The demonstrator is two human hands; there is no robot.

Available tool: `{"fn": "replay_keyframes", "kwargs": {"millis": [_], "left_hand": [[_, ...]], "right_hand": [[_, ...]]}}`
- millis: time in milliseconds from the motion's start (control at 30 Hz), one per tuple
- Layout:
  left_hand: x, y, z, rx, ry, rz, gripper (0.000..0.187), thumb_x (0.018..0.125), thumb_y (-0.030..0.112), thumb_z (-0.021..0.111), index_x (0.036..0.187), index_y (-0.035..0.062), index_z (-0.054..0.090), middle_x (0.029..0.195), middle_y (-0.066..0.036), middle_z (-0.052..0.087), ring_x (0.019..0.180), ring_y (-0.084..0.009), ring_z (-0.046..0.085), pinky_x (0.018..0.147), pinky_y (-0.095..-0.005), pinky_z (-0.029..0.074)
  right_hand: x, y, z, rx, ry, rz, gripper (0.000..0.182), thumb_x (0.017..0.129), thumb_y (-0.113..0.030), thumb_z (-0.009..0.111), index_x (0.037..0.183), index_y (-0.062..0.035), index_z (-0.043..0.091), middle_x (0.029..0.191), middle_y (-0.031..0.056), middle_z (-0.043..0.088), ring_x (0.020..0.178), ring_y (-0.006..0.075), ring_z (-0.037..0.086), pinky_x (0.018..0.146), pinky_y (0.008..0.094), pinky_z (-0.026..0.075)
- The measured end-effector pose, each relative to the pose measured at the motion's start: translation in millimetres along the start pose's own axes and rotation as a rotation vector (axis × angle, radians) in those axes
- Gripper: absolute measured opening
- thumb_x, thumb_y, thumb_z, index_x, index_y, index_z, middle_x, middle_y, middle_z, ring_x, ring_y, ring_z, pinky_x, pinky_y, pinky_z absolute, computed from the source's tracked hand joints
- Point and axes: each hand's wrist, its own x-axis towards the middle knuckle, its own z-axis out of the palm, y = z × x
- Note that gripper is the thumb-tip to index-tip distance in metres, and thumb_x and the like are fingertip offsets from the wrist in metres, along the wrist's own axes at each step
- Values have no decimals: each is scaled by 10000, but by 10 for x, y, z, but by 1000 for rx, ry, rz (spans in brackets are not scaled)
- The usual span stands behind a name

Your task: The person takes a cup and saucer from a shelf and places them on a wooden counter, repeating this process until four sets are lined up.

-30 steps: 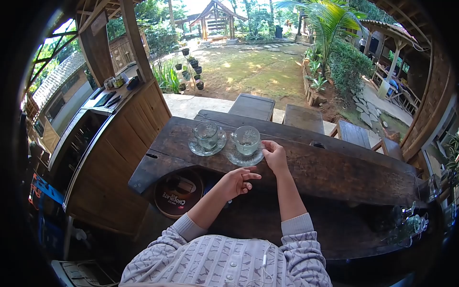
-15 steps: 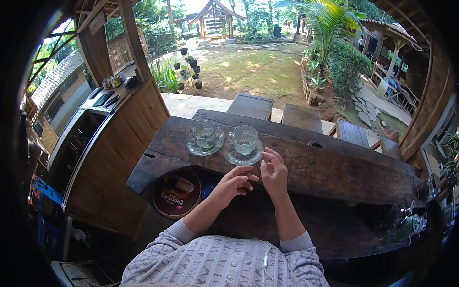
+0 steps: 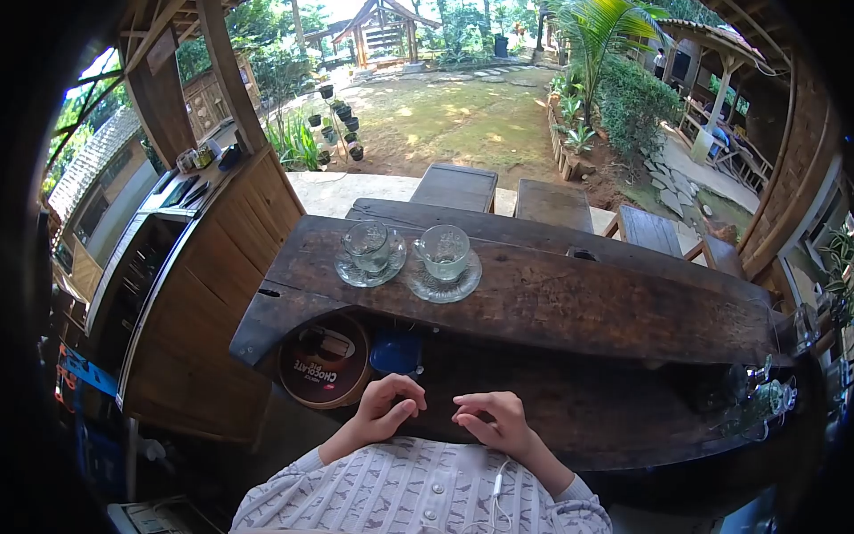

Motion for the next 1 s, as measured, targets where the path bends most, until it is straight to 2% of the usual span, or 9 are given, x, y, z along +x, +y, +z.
{"fn": "replay_keyframes", "kwargs": {"millis": [133,200,267,433,567,667,800,867,1000], "left_hand": [[39,33,-22,93,-123,86,200,841,68,520,1019,-17,488,799,-78,578,682,-103,553,602,-212,446],[23,47,-13,10,-118,23,257,840,63,519,1078,-11,455,806,-77,583,684,-98,549,607,-213,445],[22,29,-41,-29,-131,41,311,847,50,501,1139,-3,410,820,-88,579,698,-96,539,610,-215,444],[1,-74,-69,-150,-146,-23,339,855,38,486,1178,5,391,822,-93,569,691,-94,529,607,-214,443],[44,-182,-71,-202,-247,-77,369,860,38,475,1214,9,375,830,-93,581,685,-90,532,618,-218,444],[92,-246,20,-261,-380,-155,345,877,65,464,1208,6,388,880,-119,588,756,-116,544,670,-244,458],[221,-229,271,-297,-512,-185,313,885,88,456,1184,4,418,879,-112,595,748,-116,545,684,-250,454],[302,-201,441,-259,-553,-185,292,882,87,471,1160,4,441,858,-85,607,726,-95,545,674,-231,454],[338,-110,969,-240,-765,-204,271,890,122,472,1130,-3,469,844,-79,607,737,-93,546,689,-235,455]], "right_hand": [[100,-38,33,-116,-20,-136,274,736,-67,646,997,-40,567,667,72,627,593,176,633,510,247,487],[69,-2,69,-101,-13,-104,301,733,-58,649,1019,-43,559,664,74,626,593,180,635,517,255,495],[30,22,107,-66,21,-51,307,737,-34,637,1031,-36,552,672,79,630,605,174,640,540,255,508],[-15,-114,139,-49,100,74,199,842,-1,488,1034,-10,540,682,99,627,572,135,614,520,236,505],[-176,-135,182,-35,226,150,211,896,-70,430,1076,1,511,686,116,626,557,121,595,514,219,482],[-382,-126,199,-35,282,204,226,905,-93,406,1105,-11,470,714,141,632,551,136,600,506,232,491],[-657,-333,147,-58,399,229,246,898,-72,403,1133,-15,447,759,156,629,591,147,609,542,234,496],[-838,-456,113,-82,452,206,317,871,-58,478,1181,-21,422,789,138,628,633,140,606,576,245,497],[-1318,-751,75,-143,645,250,313,874,-57,470,1178,-17,411,796,140,627,643,142,612,580,244,498]]}}
